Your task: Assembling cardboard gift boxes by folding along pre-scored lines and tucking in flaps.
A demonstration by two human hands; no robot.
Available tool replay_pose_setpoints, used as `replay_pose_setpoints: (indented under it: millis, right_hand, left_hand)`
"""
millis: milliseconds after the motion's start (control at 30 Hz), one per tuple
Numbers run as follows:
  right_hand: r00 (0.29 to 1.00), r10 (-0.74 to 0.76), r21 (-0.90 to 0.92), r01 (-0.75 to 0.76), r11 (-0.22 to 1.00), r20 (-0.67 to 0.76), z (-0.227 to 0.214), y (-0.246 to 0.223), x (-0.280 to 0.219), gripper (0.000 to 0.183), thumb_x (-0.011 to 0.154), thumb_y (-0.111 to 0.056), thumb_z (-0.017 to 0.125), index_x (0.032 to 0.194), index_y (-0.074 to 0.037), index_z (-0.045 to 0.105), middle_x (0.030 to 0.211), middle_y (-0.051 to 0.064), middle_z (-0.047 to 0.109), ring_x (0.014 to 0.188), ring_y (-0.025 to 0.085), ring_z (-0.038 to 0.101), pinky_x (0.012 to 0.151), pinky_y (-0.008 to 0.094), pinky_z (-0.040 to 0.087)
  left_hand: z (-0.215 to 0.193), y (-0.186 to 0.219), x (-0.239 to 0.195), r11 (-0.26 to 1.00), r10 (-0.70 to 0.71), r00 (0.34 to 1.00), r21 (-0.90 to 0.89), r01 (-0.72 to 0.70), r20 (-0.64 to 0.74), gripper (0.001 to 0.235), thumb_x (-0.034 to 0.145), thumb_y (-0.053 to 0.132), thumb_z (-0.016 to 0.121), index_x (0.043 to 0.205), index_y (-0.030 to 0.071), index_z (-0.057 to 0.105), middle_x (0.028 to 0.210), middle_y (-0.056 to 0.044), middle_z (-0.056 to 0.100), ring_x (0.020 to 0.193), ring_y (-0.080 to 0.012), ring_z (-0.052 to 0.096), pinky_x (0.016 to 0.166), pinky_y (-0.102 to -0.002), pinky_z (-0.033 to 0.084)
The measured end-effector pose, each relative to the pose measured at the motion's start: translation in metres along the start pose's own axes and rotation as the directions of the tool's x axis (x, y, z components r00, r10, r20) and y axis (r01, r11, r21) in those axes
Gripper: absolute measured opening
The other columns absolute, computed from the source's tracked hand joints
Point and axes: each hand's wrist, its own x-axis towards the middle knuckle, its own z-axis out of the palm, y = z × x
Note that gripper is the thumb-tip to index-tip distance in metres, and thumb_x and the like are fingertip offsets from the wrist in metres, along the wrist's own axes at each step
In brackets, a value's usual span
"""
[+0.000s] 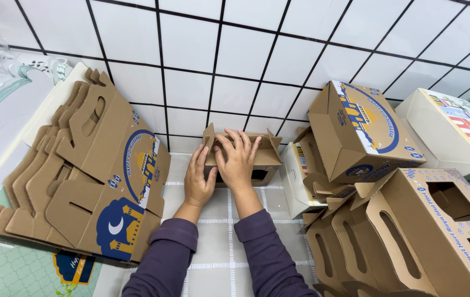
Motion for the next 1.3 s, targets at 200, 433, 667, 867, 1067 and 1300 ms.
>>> replay_pose_setpoints:
  millis: [200, 433, 667, 867, 1067, 1300]
  right_hand:
    - [0.998, 0.016, 0.021, -0.017, 1.0, 0.059, -0.005, 0.002, 0.001, 0.027, 0.096, -0.033, 0.061, 0.123, -0.032, 0.066, 0.138, -0.007, 0.058, 0.137, 0.023, 0.043, 0.119, 0.065, 0.007]
    - [0.993, 0.04, 0.005, -0.041, 0.999, 0.108, -0.012, 0.001, 0.002, 0.026, 0.096, -0.031, 0.06, 0.121, -0.027, 0.069, 0.141, -0.008, 0.058, 0.137, 0.021, 0.044, 0.12, 0.064, 0.008]
    - [0.991, 0.046, 0.052, -0.053, 0.997, 0.124, -0.017, -0.002, 0.002, 0.072, 0.09, -0.017, 0.06, 0.157, -0.015, 0.034, 0.15, 0.005, 0.053, 0.138, 0.025, 0.045, 0.12, 0.064, 0.008]
    - [0.999, 0.023, 0.104, -0.029, 0.994, 0.049, -0.012, 0.002, -0.004, 0.072, 0.091, -0.006, 0.051, 0.159, -0.009, 0.029, 0.155, 0.009, 0.048, 0.142, 0.026, 0.042, 0.122, 0.058, 0.008]
    - [0.993, -0.025, 0.055, 0.031, 0.998, -0.115, 0.004, 0.006, -0.026, 0.055, 0.097, -0.012, 0.044, 0.151, -0.017, 0.048, 0.155, 0.005, 0.048, 0.146, 0.025, 0.037, 0.124, 0.049, 0.015]
    - [0.985, -0.035, -0.067, 0.025, 0.997, -0.166, 0.04, 0.015, -0.069, 0.057, 0.093, -0.051, 0.053, 0.147, -0.033, 0.051, 0.166, 0.005, 0.029, 0.156, 0.033, 0.006, 0.12, 0.054, -0.011]
  left_hand:
    - [-0.005, 0.005, 0.003, 1.0, -0.004, 1.0, -0.011, 0.004, -0.005, 0.059, 0.099, 0.037, 0.052, 0.154, 0.018, 0.04, 0.149, -0.015, 0.044, 0.136, -0.0342, 0.049, 0.111, -0.047, 0.042]
    - [-0.009, 0.007, 0.005, 1.0, -0.01, 1.0, 0.001, 0.01, 0.012, 0.056, 0.099, 0.039, 0.053, 0.152, 0.023, 0.044, 0.149, -0.013, 0.045, 0.133, -0.0319, 0.052, 0.109, -0.045, 0.045]
    - [-0.009, 0.007, 0.005, 0.999, -0.038, 0.999, -0.014, 0.039, 0.028, 0.048, 0.098, 0.035, 0.056, 0.145, 0.027, 0.053, 0.148, -0.011, 0.046, 0.134, -0.0321, 0.052, 0.109, -0.044, 0.044]
    - [-0.008, 0.01, 0.003, 0.996, -0.078, 0.996, -0.034, 0.08, 0.05, 0.05, 0.097, 0.036, 0.055, 0.147, 0.027, 0.051, 0.149, -0.012, 0.044, 0.135, -0.0327, 0.051, 0.11, -0.045, 0.043]
    - [-0.009, 0.009, 0.001, 0.985, -0.162, 0.98, -0.034, 0.166, 0.112, 0.068, 0.097, 0.041, 0.055, 0.158, 0.022, 0.033, 0.147, -0.018, 0.045, 0.135, -0.0385, 0.05, 0.11, -0.05, 0.042]
    - [-0.016, 0.019, 0.004, 0.91, -0.415, 0.862, 0.124, 0.396, 0.292, 0.086, 0.091, 0.031, 0.065, 0.163, 0.021, 0.019, 0.144, -0.025, 0.048, 0.133, -0.0475, 0.049, 0.107, -0.059, 0.045]
